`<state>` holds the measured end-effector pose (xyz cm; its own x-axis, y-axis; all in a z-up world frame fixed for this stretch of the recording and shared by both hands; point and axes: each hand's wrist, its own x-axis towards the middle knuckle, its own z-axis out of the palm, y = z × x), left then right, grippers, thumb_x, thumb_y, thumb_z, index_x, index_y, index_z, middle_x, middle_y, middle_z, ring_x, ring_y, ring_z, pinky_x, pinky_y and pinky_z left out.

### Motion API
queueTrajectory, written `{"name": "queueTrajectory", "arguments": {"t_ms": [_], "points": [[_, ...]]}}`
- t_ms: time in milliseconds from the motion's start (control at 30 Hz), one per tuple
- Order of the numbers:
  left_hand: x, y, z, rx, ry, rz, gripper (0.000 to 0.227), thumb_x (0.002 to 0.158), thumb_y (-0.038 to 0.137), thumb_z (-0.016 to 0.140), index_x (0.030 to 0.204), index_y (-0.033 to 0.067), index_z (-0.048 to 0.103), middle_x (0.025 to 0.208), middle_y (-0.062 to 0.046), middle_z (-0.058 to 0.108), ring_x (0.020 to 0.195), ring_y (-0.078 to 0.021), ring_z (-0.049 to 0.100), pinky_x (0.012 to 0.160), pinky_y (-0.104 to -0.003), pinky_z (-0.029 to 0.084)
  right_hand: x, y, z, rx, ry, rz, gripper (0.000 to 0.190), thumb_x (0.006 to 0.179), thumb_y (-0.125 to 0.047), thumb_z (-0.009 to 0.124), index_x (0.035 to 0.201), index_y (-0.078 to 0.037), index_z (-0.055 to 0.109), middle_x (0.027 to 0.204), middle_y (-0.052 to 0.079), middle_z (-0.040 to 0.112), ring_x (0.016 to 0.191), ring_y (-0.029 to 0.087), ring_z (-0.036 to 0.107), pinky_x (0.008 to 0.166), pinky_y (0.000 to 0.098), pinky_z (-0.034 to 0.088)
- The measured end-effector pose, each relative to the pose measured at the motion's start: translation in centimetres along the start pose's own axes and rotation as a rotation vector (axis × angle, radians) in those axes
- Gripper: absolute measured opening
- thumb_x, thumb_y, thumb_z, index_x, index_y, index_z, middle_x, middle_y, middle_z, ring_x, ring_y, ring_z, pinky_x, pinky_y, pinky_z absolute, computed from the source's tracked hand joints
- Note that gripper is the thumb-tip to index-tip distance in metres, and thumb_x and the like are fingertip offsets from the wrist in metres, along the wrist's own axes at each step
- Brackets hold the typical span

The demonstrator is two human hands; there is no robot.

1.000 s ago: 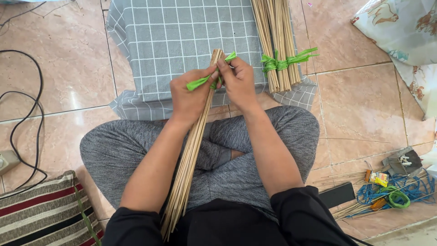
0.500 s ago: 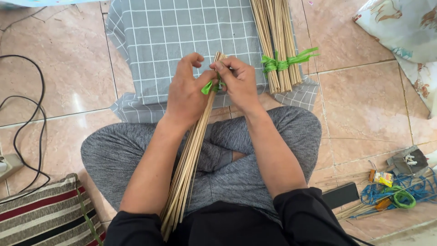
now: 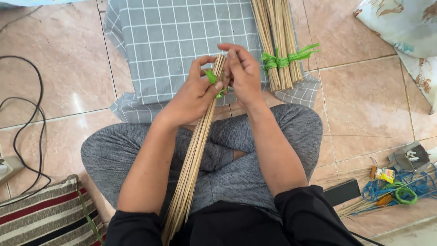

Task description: Bundling and tying thin bamboo sticks together using green plastic strips while sitting on the floor.

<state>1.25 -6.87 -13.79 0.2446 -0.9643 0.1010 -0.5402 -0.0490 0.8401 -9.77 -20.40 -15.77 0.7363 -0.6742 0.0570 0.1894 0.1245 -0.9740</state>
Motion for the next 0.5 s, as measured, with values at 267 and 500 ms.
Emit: {"name": "queueTrajectory", "arguments": {"t_ms": [267, 500], "points": [[-0.8, -4.5, 1.6, -0.576, -0.026, -0.002, 0.035, 0.111, 0.027, 0.049, 0.099, 0.0049, 0.074, 0.12, -0.011, 0.042, 0.135, -0.0417, 0.05, 0.119, -0.053, 0.03, 0.0, 2.1, -1.3, 0.026, -0.113, -0.085, 0.027, 0.111, -0.018, 0.05, 0.127, -0.003, 0.066, 0.073, 0.005, 0.054, 0.055, 0.019, 0.069, 0.042, 0.0199, 0.044], [-0.9, -1.6, 0.1, -0.648, -0.042, -0.018, 0.032, 0.11, 0.022, 0.05, 0.097, 0.0036, 0.074, 0.106, -0.007, 0.046, 0.117, -0.0276, 0.052, 0.112, -0.05, 0.036, -0.6, 1.4, -1.2, 0.012, -0.135, -0.118, 0.024, 0.108, -0.012, 0.056, 0.128, -0.002, 0.065, 0.077, 0.007, 0.056, 0.06, 0.021, 0.072, 0.046, 0.0202, 0.045]]}}
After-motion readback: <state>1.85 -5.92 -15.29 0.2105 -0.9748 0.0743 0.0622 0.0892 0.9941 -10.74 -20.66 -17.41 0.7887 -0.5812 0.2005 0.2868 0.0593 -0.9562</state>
